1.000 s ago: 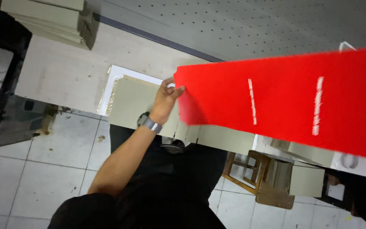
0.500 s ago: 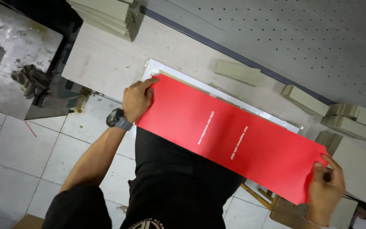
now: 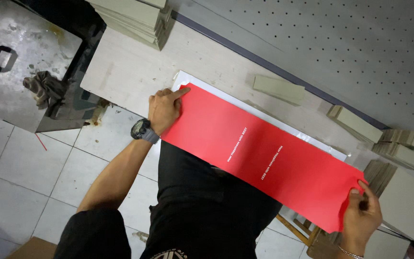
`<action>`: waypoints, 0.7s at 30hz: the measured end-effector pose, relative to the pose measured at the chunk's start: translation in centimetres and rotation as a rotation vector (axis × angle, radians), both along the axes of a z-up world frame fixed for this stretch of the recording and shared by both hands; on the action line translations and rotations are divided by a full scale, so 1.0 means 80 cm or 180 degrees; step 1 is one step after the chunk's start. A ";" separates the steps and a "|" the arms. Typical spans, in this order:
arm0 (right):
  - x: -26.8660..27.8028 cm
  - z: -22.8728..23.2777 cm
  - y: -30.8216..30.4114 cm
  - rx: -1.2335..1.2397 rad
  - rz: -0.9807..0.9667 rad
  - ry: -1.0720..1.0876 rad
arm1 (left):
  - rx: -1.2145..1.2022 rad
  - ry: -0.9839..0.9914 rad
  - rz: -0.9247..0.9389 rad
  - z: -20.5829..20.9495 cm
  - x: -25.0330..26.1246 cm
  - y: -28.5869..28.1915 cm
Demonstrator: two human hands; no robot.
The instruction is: The person repeatedly places beige book blocks onto a white board, covers them with a red cover sheet, and presses down to align the materials. The person then removes the cover and book block, repeating the process with new items from nearby stacks.
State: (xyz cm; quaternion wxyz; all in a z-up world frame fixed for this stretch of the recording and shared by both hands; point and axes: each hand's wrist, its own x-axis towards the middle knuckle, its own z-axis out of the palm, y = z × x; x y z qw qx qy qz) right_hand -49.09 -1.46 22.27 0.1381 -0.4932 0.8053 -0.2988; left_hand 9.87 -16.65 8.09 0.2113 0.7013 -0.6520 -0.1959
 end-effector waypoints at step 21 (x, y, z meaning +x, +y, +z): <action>0.000 -0.056 -0.005 0.0027 0.0319 0.0248 | -0.0136 0.0140 -0.0082 -0.004 0.045 0.006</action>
